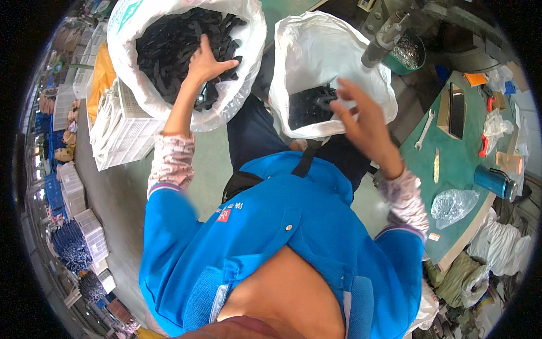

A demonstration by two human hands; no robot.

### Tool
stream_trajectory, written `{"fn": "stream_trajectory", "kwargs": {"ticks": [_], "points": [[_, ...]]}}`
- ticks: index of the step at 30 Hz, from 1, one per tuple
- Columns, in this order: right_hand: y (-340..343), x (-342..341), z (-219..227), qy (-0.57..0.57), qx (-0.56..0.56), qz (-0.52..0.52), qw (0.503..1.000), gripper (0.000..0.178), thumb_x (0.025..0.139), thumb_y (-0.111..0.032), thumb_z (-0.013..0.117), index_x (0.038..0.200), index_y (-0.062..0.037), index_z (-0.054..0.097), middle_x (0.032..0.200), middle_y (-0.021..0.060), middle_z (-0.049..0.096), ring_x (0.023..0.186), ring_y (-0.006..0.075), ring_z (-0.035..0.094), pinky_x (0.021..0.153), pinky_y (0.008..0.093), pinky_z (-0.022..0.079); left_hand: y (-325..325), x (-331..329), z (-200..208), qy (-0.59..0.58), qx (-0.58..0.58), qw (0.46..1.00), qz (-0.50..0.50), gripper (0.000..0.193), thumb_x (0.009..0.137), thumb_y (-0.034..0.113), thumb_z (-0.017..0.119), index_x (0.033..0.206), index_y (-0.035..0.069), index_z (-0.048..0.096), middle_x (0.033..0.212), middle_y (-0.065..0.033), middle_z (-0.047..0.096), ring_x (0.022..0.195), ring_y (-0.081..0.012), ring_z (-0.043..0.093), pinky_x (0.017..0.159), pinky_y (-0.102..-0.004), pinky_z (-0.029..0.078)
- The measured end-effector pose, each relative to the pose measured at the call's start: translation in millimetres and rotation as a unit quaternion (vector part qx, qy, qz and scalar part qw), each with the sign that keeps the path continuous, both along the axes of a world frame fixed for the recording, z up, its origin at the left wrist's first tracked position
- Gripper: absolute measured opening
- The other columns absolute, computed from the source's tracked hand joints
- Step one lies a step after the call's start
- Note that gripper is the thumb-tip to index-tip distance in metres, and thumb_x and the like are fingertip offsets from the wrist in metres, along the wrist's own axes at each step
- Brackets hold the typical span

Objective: The person repeatedly picks black plastic parts from a white sack, uses a handheld tool to press or adjust each part, and places the finished parts into a second white sack. The process is repeated for multiple parts throughout the clip.

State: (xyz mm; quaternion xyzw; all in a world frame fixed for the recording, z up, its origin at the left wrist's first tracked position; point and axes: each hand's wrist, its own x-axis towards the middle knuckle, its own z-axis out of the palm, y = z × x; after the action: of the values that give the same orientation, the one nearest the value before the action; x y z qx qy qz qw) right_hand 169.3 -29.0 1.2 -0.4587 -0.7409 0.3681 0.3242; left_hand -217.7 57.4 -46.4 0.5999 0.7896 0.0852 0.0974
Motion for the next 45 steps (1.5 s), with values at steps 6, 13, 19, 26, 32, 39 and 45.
{"fn": "stream_trajectory", "kwargs": {"ticks": [6, 13, 19, 26, 32, 39, 45], "points": [[-49.5, -19.4, -6.6, 0.102, -0.064, -0.029, 0.992, 0.037, 0.089, -0.009, 0.061, 0.126, -0.0026, 0.054, 0.102, 0.0119, 0.066, 0.086, 0.0153, 0.063, 0.07, 0.0256, 0.05, 44.2, -14.5, -5.9, 0.08, -0.211, 0.974, -0.009, 0.129, 0.05, 0.052, 0.082, 0.15, 0.018, 0.008, 0.147, -0.0279, 0.021, 0.131, -0.0496, 0.03, 0.102, -0.0556, 0.035], [-65.6, -12.6, -16.9, 0.15, -0.117, -0.088, 0.978, 0.032, 0.091, -0.009, 0.059, 0.122, -0.0012, 0.057, 0.1, 0.0103, 0.068, 0.079, 0.01, 0.06, 0.069, 0.0232, 0.049, 55.3, -11.2, 6.6, 0.088, -0.235, 0.968, -0.004, 0.129, 0.048, 0.047, 0.081, 0.15, 0.013, 0.009, 0.141, -0.0356, 0.024, 0.128, -0.055, 0.031, 0.102, -0.0505, 0.037], [-69.6, -23.7, -18.2, 0.167, -0.108, -0.094, 0.976, 0.027, 0.091, -0.008, 0.059, 0.117, -0.0007, 0.061, 0.095, 0.0093, 0.069, 0.078, 0.0091, 0.06, 0.069, 0.0227, 0.049, 78.0, -31.6, -5.8, 0.095, -0.25, 0.963, -0.042, 0.137, 0.046, 0.042, 0.088, 0.15, 0.022, 0.001, 0.141, -0.0285, 0.027, 0.125, -0.05, 0.038, 0.094, -0.0553, 0.042], [-73.0, -24.0, -20.3, 0.146, -0.105, -0.102, 0.978, 0.026, 0.091, -0.007, 0.059, 0.116, -0.0001, 0.061, 0.096, 0.011, 0.069, 0.081, 0.0118, 0.063, 0.071, 0.0236, 0.049, 95.2, -15.3, 6.6, 0.155, -0.315, 0.935, -0.047, 0.117, 0.051, 0.028, 0.083, 0.146, 0.016, 0.016, 0.132, -0.033, 0.038, 0.12, -0.0505, 0.043, 0.092, -0.0496, 0.046], [-71.4, -22.5, -24.1, 0.154, -0.105, -0.105, 0.977, 0.025, 0.091, -0.006, 0.058, 0.115, 0.0012, 0.062, 0.095, 0.0121, 0.069, 0.081, 0.0122, 0.063, 0.071, 0.0239, 0.049, 74.2, -15.7, -10.8, 0.177, -0.183, 0.963, -0.087, 0.082, 0.062, 0.021, 0.07, 0.136, 0.013, 0.035, 0.124, -0.0303, 0.046, 0.112, -0.0481, 0.052, 0.094, -0.0488, 0.045], [-66.4, -24.0, -22.8, 0.137, -0.096, -0.1, 0.981, 0.024, 0.091, -0.007, 0.059, 0.114, 0.0007, 0.062, 0.094, 0.0112, 0.069, 0.079, 0.0114, 0.062, 0.07, 0.0231, 0.048, 70.5, -14.9, 0.5, 0.156, -0.173, 0.969, -0.085, 0.087, 0.061, 0.02, 0.071, 0.14, 0.023, 0.034, 0.125, -0.0285, 0.047, 0.112, -0.0463, 0.052, 0.094, -0.0472, 0.045], [-69.4, -27.3, -22.6, 0.14, -0.101, -0.106, 0.979, 0.023, 0.091, -0.007, 0.059, 0.112, 0.0005, 0.063, 0.093, 0.0107, 0.069, 0.078, 0.0112, 0.062, 0.069, 0.0228, 0.048, 75.8, 0.2, 7.7, 0.193, -0.231, 0.953, -0.046, 0.101, 0.06, 0.016, 0.07, 0.146, 0.03, 0.02, 0.133, -0.0286, 0.038, 0.115, -0.0438, 0.051, 0.094, -0.0437, 0.045]]}}
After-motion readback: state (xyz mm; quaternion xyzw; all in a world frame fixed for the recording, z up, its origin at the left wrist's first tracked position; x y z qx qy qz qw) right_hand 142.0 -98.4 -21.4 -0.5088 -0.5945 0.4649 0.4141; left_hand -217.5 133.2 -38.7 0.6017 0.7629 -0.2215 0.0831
